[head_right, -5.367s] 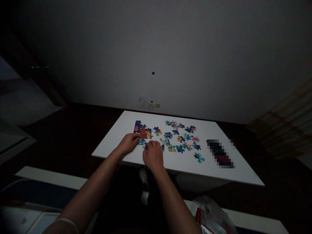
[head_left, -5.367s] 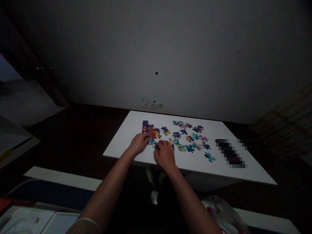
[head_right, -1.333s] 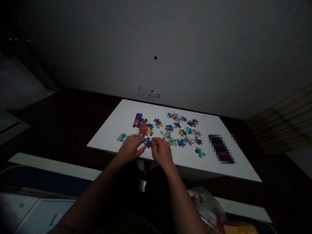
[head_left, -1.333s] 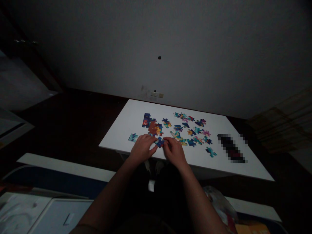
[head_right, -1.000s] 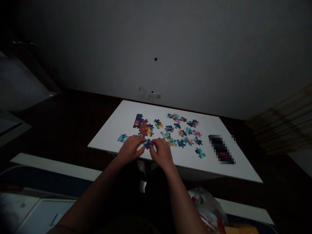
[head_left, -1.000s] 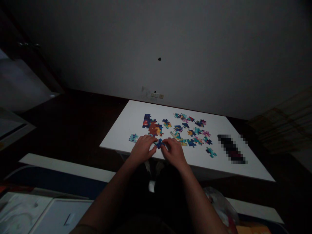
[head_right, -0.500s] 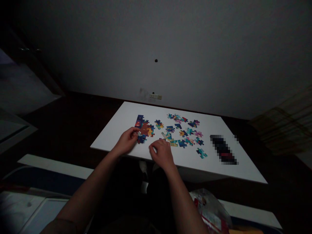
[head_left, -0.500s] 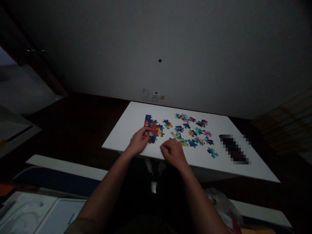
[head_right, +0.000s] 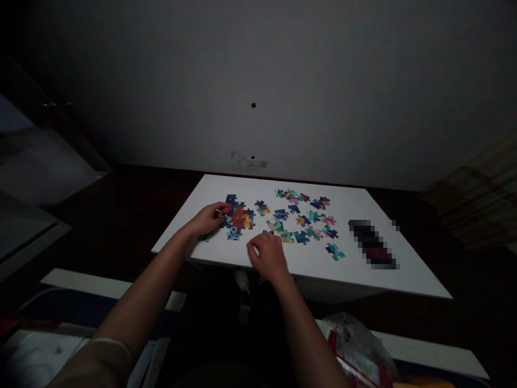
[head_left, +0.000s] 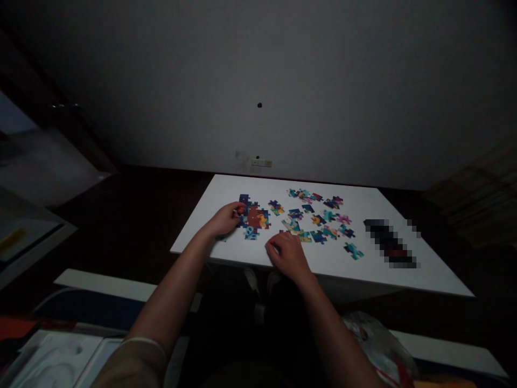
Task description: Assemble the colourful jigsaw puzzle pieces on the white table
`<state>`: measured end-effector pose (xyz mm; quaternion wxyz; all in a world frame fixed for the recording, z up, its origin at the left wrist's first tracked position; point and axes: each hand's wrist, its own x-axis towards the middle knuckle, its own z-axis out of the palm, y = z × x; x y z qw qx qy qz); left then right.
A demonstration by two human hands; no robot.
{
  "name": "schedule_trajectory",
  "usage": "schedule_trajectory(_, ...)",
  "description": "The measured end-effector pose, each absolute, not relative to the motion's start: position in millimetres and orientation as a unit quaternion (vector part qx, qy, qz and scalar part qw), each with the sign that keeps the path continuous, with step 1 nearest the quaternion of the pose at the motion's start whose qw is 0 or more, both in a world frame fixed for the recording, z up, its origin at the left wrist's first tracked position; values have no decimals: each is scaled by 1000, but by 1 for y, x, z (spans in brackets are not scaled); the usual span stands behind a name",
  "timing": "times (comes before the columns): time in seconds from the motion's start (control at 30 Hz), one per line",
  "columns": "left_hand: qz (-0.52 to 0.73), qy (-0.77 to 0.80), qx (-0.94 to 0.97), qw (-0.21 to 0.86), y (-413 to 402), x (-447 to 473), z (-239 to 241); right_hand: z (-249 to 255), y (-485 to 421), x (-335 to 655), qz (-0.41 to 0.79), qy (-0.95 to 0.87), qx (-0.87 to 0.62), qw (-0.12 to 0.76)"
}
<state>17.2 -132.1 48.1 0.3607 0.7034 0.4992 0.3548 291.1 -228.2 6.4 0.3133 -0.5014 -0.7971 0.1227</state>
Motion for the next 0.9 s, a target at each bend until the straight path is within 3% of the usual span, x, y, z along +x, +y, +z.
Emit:
schedule_trajectory(0.3, 353, 507, 693, 372, -126, 11, 41, 5, -227, 292, 114, -803, -491, 318)
schedule_trajectory(0.9, 440, 512, 544, 497, -115, 5, 20, 5, -228, 292, 117, -803, -494, 311)
